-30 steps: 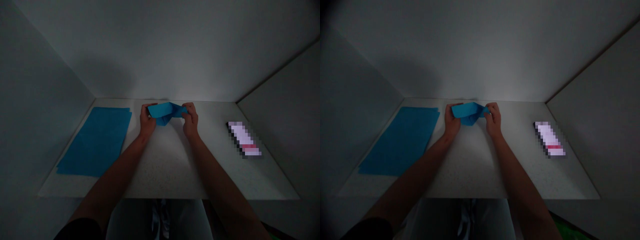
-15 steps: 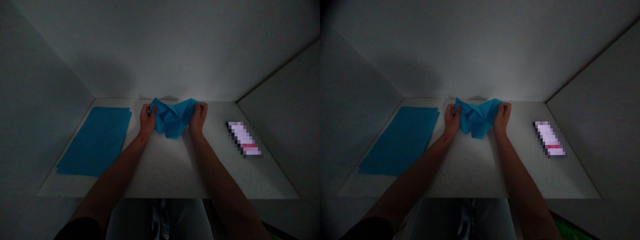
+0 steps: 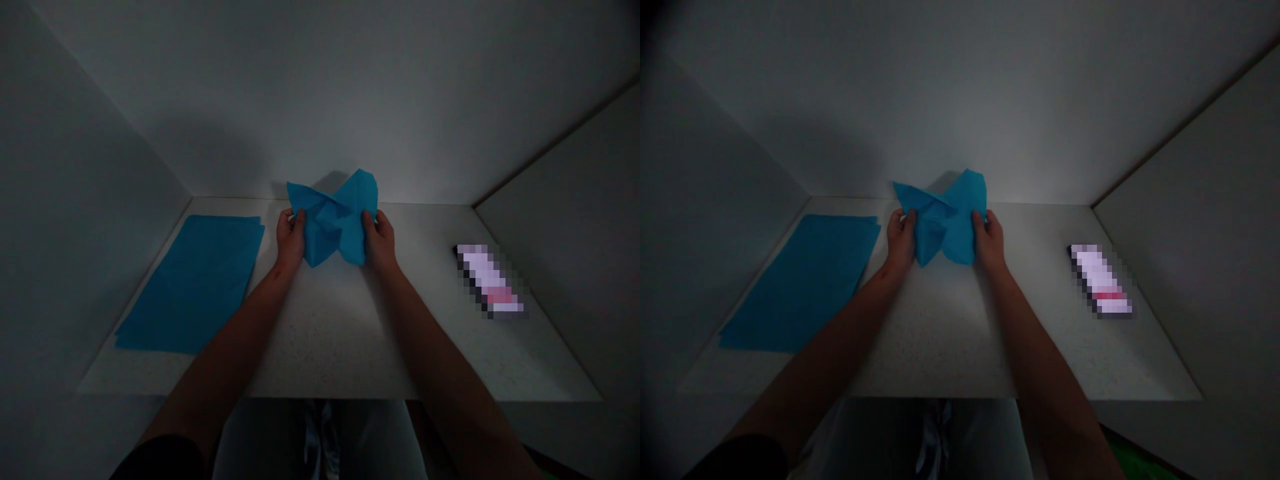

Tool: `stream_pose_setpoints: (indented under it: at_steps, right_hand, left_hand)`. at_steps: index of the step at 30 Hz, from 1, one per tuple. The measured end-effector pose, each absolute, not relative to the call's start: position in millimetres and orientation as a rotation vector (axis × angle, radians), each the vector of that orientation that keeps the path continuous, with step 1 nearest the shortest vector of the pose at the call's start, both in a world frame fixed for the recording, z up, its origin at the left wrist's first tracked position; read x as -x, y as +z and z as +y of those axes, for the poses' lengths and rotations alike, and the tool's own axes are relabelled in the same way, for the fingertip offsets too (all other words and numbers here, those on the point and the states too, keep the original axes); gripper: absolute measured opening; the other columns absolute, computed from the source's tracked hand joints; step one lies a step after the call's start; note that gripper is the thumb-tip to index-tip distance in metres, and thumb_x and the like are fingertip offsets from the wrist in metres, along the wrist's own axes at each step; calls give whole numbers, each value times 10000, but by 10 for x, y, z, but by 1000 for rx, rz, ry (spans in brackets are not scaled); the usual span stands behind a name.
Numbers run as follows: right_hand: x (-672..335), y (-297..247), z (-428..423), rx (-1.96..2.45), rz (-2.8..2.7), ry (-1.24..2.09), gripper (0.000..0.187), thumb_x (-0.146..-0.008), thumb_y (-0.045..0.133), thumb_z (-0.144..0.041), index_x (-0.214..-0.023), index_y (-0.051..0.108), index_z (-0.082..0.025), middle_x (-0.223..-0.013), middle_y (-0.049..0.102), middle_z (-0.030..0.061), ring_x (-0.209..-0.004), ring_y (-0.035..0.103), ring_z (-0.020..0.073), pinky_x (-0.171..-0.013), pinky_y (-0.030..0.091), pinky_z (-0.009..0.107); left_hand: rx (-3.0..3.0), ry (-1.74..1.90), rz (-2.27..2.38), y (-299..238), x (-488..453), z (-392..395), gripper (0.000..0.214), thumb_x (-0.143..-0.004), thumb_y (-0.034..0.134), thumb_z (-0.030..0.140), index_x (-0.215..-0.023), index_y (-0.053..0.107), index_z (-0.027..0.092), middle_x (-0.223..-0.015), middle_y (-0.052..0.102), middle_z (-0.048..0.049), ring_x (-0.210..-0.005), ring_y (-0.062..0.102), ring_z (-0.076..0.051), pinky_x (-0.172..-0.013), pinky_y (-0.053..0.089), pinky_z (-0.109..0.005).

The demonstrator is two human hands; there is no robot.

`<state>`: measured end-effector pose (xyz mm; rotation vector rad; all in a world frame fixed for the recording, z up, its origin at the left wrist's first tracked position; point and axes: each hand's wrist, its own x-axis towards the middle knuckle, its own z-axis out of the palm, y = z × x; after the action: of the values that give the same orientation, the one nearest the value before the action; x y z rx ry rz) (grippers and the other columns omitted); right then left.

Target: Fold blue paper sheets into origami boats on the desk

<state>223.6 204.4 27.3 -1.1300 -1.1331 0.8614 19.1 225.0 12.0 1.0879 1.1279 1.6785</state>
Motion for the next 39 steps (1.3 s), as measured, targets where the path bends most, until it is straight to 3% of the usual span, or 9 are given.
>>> stream_pose_setpoints:
  at_steps: [7,12,18,24,30,34,39]
  right_hand:
    - [-2321,300,2093,1083,-1042,879,652,-861,654,-876,-1089,668,-265,-917,732,44,-906,715,259,-734,620,402]
    - [-2496,289,2158,1056,-949,805,688,-865,617,-887,-1148,665,-262,-1034,749,60,-980,728,263,-754,617,399]
    - [-2660,230,2199,1094,-819,700,635,-779,759,-832,-976,652,-237,-826,676,-14,-749,654,180,-643,549,305]
    - [-2619,245,2175,1174,-939,703,557,-757,826,-732,-927,677,-223,-550,497,-88,-479,401,108,-468,294,247]
    - [-2587,281,2174,1248,-1022,696,412,-841,751,-598,-952,690,-205,-489,496,-83,-412,390,123,-444,280,266]
    - [-2578,319,2190,1283,-1025,699,270,-893,715,-449,-967,692,-190,-507,493,-84,-436,405,117,-473,282,253]
    - [-2542,398,2178,1328,-1000,738,74,-939,675,-267,-919,669,-196,-512,491,-81,-451,405,118,-497,284,284]
  left_hand:
    - [-1058,1674,1208,94,-174,2264,601,-877,707,819,-1015,587,247,-814,674,-12,-689,634,-165,-592,507,-278]
    - [-940,1765,1305,109,-132,2274,532,-915,722,753,-1038,575,257,-849,684,-8,-763,663,-179,-668,542,-296]
    - [-1105,1800,1386,240,26,2290,487,-982,663,714,-1086,558,250,-899,699,-26,-829,687,-188,-747,546,-307]
    - [-1256,1794,1495,541,537,2097,345,-1022,672,595,-1074,557,274,-860,676,-22,-779,658,-193,-711,537,-307]
    - [-926,1797,1823,639,1397,1373,238,-1004,686,381,-1118,499,289,-943,687,-21,-902,700,-207,-740,576,-301]
    - [-712,1623,1932,716,1656,671,376,-961,680,286,-1248,436,292,-1140,715,-53,-985,727,-207,-753,622,-301]
    - [-687,1573,1983,633,1690,-56,852,-832,815,273,-1497,282,288,-1445,601,-164,-1103,721,-259,-818,691,-414]
